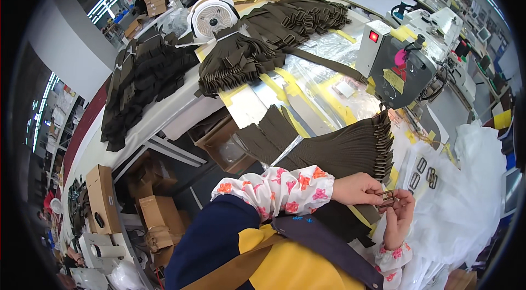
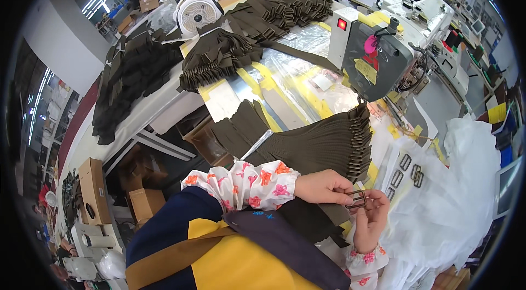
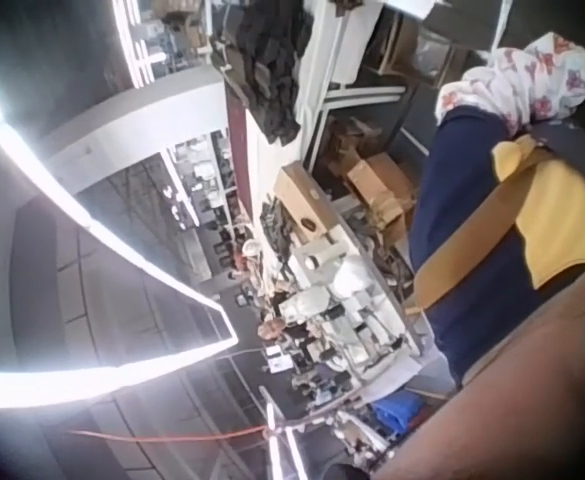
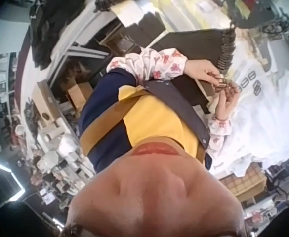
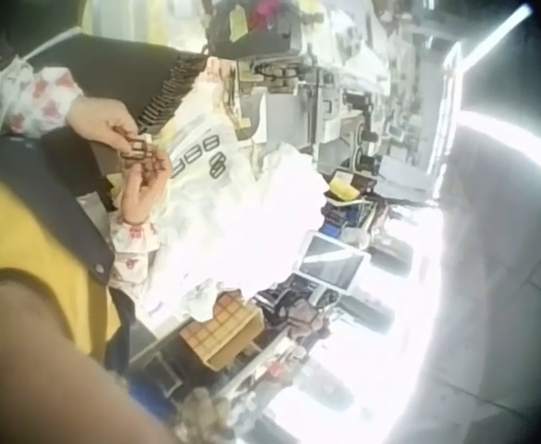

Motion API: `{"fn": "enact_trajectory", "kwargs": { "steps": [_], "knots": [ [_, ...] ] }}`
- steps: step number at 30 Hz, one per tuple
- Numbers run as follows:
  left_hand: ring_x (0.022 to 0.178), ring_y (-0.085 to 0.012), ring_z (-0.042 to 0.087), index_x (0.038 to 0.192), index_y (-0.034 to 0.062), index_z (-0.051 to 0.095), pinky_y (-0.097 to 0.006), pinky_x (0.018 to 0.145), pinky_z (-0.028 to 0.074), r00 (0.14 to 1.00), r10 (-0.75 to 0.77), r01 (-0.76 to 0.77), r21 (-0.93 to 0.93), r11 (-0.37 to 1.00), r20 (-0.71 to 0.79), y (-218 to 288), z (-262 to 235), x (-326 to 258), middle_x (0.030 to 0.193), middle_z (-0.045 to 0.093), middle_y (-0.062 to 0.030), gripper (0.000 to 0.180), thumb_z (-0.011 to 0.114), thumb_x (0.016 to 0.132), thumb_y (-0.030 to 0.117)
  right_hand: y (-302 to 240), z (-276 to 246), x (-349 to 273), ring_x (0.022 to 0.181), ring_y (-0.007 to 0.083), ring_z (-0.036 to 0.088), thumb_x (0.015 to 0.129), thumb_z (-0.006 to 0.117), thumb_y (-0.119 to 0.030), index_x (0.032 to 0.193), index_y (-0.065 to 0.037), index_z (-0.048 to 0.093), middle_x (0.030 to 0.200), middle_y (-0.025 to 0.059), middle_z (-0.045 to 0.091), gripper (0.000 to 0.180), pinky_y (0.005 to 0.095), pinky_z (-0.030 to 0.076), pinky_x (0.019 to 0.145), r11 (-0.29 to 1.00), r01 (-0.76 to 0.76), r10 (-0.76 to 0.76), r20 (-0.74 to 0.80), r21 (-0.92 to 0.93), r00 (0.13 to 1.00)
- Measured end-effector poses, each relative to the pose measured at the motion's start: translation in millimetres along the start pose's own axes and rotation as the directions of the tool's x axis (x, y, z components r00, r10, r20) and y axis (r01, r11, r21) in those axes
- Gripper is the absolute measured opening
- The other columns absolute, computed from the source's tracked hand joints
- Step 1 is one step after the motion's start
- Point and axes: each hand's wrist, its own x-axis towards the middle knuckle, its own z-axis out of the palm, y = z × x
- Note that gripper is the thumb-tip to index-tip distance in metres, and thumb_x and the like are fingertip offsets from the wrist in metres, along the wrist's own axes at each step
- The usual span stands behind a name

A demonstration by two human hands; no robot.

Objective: Manually attaching metal buckles to a series of fabric or leather straps at a workshop bench.

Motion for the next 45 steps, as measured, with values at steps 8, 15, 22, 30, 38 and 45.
{"fn": "enact_trajectory", "kwargs": {
  "steps": [8,15,22,30,38,45],
  "knots": [
    [0.048,-0.0168,0.05,0.078,0.0013,0.058,-0.028,0.048,0.039,0.968,0.094,-0.032,0.255,0.966,-0.235,7,14,-5,0.057,0.053,-0.0082,0.017,0.058,0.082,0.018,18,-21,2,0.059,0.009,0.051,0.089,0.046,-0.01,0.091,-0.001,0.048,0.076,0.0049,0.056,0.01,0.0197,0.042,0.056,0.987,-0.036,0.034,-0.015,-0.158,0.999],
    [0.053,-0.0225,0.053,0.073,0.0012,0.057,-0.029,0.05,0.041,0.885,0.288,-0.178,0.307,0.935,-0.366,11,8,-7,0.062,0.055,-0.01,0.019,0.056,0.082,0.018,9,-14,-1,0.049,0.0135,0.051,0.09,0.046,-0.018,0.093,-0.002,0.044,0.072,0.0087,0.055,0.017,0.0224,0.042,0.046,0.91,-0.36,0.299,0.273,0.208,0.914],
    [0.055,-0.0245,0.053,0.075,0.0021,0.058,-0.031,0.051,0.041,0.853,0.295,-0.154,0.332,0.931,-0.431,7,3,-7,0.062,0.053,-0.0107,0.017,0.056,0.083,0.017,5,-20,4,0.047,0.0139,0.05,0.09,0.045,-0.017,0.093,-0.003,0.044,0.073,0.0085,0.055,0.014,0.0222,0.042,0.044,0.791,-0.353,0.21,0.321,0.499,0.924],
    [0.052,-0.0236,0.053,0.083,0.0027,0.054,-0.03,0.051,0.042,0.877,0.252,-0.174,0.218,0.96,-0.409,9,22,-11,0.059,0.052,-0.0084,0.013,0.055,0.083,0.016,16,0,-7,0.049,0.0146,0.054,0.089,0.048,-0.016,0.093,-0.002,0.046,0.074,0.0081,0.057,0.014,0.0226,0.044,0.045,0.835,-0.406,0.309,0.294,0.372,0.904],
    [0.083,-0.0233,0.049,0.082,0.0093,0.062,-0.032,0.074,0.039,0.886,0.451,-0.298,0.611,0.733,-0.109,14,-11,-11,0.089,0.052,-0.0053,0.019,0.07,0.065,0.011,11,4,6,0.057,0.0079,0.051,0.086,0.05,-0.004,0.096,0.0,0.048,0.081,0.0056,0.056,0.011,0.019,0.041,0.049,0.93,-0.363,0.349,0.176,0.052,0.92],
    [0.058,-0.0192,0.053,0.083,0.0002,0.058,-0.027,0.054,0.042,0.959,0.183,-0.09,0.382,0.92,-0.215,29,-10,-20,0.069,0.057,-0.0082,0.009,0.06,0.074,-0.001,52,11,30,0.059,0.0059,0.052,0.084,0.054,-0.006,0.087,0.001,0.051,0.071,0.0018,0.054,0.008,0.0204,0.043,0.05,0.982,-0.186,0.19,0.153,-0.039,0.97]
  ]
}}
